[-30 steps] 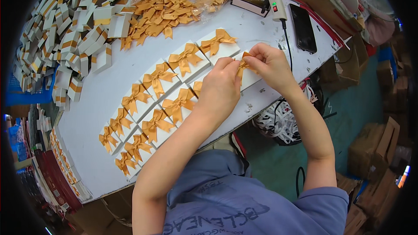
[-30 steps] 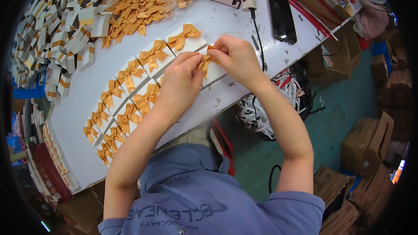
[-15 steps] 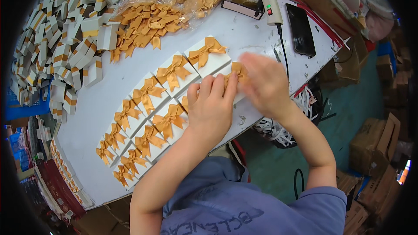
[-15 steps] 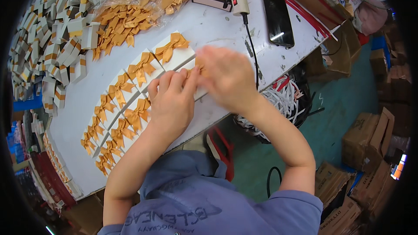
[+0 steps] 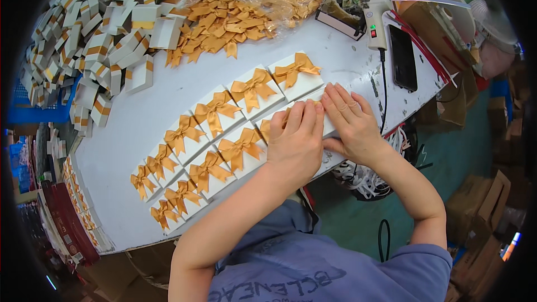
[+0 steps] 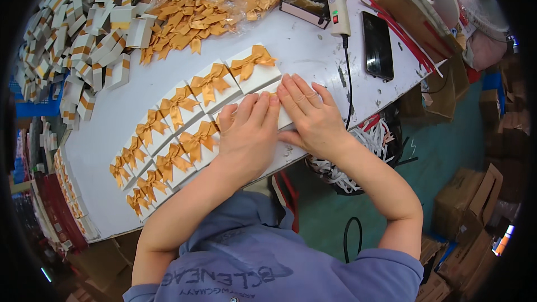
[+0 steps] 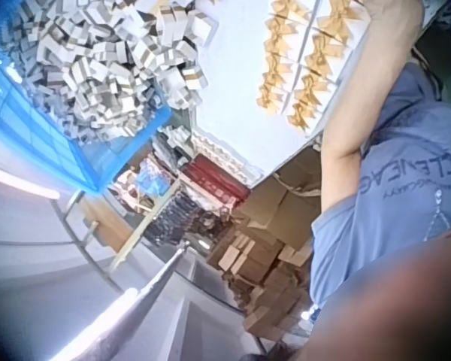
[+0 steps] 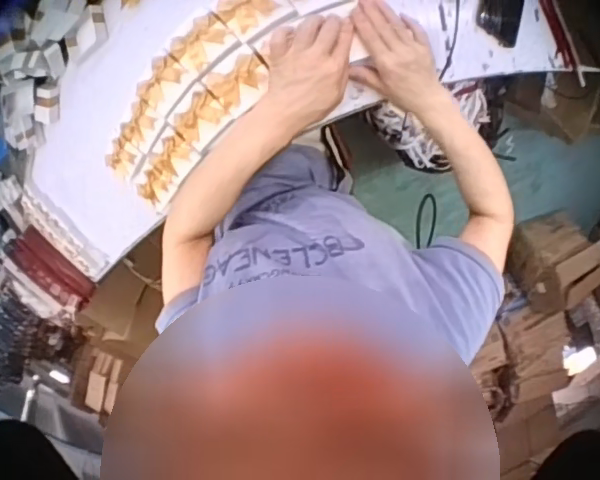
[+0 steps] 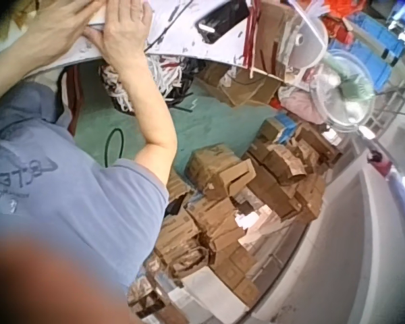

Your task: Applying decorative bows to small gift boxes using a hot glue gun.

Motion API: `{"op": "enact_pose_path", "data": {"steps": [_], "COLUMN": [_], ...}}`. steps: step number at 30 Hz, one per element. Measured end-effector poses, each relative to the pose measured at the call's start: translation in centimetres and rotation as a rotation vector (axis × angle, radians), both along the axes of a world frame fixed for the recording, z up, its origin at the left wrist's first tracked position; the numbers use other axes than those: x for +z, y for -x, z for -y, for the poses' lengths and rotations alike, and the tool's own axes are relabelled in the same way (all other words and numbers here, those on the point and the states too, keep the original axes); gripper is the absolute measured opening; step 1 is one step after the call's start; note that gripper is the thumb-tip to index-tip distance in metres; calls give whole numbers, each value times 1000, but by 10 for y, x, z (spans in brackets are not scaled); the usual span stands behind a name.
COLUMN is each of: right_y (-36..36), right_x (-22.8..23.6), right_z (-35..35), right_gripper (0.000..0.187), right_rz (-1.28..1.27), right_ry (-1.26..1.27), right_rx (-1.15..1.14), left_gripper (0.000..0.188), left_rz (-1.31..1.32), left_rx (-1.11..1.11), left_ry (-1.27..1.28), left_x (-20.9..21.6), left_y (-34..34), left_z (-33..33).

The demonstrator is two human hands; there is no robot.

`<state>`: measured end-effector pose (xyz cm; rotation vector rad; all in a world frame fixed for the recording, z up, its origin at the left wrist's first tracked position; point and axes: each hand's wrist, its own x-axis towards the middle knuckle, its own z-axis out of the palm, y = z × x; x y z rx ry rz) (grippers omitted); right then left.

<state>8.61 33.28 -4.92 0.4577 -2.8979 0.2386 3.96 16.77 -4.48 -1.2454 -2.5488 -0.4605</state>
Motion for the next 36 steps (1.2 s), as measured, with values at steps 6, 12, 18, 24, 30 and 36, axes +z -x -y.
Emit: {"op": "enact_pose_path", "data": {"steps": [6, 12, 18, 24, 30, 36], "right_y": [15, 53, 75, 79, 73, 78], "right_x": [33, 34, 8, 1, 10, 69], "right_z": [0, 0, 15, 24, 15, 95], "right_gripper": [67, 56, 64, 78, 78, 66], "right_rz": [-81, -28, 7, 168, 214, -157], "right_ry": [120, 71, -9, -69, -16, 411], "right_rx": [104, 69, 96, 55, 86, 152], "left_gripper": [41, 36, 44, 44, 43, 54], "left_rz": [59, -11, -50, 105, 141, 191], "left_rx": [-27, 24, 13, 23, -27, 424], "left_ry": [-96, -172, 138, 70, -234, -221], "left_x": [5, 18, 11, 8, 30, 30], "left_y": [6, 42, 55, 58, -5, -23], "left_z": [8, 15, 22, 29, 84, 247]}}
